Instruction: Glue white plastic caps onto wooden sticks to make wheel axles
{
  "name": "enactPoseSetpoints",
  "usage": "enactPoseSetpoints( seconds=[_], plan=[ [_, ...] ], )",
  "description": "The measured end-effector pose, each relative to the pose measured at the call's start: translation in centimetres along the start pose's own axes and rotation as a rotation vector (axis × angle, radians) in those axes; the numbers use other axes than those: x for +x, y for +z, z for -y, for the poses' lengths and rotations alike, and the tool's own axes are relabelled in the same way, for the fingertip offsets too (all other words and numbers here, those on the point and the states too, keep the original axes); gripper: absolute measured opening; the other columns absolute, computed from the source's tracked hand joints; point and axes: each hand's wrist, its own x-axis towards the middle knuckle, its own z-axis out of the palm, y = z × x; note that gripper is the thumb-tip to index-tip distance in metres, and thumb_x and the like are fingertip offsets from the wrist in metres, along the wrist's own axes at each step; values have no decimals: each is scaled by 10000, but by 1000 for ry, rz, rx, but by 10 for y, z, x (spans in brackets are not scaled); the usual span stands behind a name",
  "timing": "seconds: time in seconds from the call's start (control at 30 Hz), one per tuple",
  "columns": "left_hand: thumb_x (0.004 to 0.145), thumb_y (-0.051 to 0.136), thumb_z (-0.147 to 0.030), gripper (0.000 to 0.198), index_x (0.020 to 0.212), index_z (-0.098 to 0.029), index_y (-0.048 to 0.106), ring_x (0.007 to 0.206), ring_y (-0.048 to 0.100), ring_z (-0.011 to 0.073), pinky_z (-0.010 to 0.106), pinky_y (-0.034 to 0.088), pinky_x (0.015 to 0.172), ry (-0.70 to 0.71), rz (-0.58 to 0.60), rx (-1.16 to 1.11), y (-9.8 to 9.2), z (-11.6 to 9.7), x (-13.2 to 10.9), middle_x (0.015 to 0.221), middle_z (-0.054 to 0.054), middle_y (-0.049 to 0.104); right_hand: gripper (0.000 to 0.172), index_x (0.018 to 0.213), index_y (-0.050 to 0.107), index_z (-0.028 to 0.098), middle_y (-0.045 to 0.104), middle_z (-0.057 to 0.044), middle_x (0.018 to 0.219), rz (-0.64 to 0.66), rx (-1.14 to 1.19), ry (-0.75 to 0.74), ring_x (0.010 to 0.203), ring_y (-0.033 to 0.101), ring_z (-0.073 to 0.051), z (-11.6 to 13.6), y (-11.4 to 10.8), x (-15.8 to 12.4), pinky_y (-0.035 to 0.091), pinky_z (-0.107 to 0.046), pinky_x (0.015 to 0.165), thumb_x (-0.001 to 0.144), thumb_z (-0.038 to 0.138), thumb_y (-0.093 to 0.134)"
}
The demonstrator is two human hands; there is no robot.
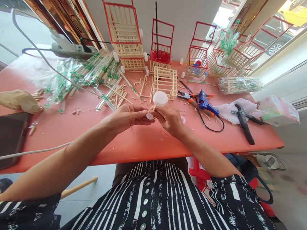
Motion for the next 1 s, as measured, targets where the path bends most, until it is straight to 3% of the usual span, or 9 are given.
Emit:
enactPoseSetpoints(
  seconds=[0.3, 0.6, 0.87, 1.0],
  plan=[
    [652, 962, -413, 452, 951, -101, 829, 826, 768, 201, 322, 646, 834, 4, -15, -24, 2, -1, -2, 902, 124, 810, 280, 927, 684, 210, 748, -54, 872, -11, -7, 9, 818, 687, -167, -1, 1, -1, 525, -283, 753, 1064, 379, 508],
    [709, 931, -376, 409, 976, -88, 815, 856, 772, 216, 375, 638, 908, -2, 8, -26, 1, -1, -2, 932, 139, 811, 220, 948, 692, 208, 760, -51, 901, -43, 13, -3, 813, 694, -163, 0, 0, -1, 534, -277, 770, 1050, 332, 541],
    [808, 847, -491, 456, 1047, -118, 737, 869, 803, 260, 307, 654, 719, -64, 61, 54, -5, -7, -1, 957, 130, 804, 172, 955, 675, 211, 754, -34, 875, -29, -15, -58, 785, 680, -152, 1, -2, 1, 517, -278, 771, 1046, 268, 539],
    [804, 830, -549, 508, 1025, -98, 755, 876, 800, 255, 289, 648, 712, -38, 83, 82, -8, -6, 1, 977, 156, 801, 212, 972, 680, 219, 747, -46, 890, 22, -26, -79, 794, 680, -160, 1, -3, 2, 522, -286, 764, 1061, 281, 498]
  ],
)
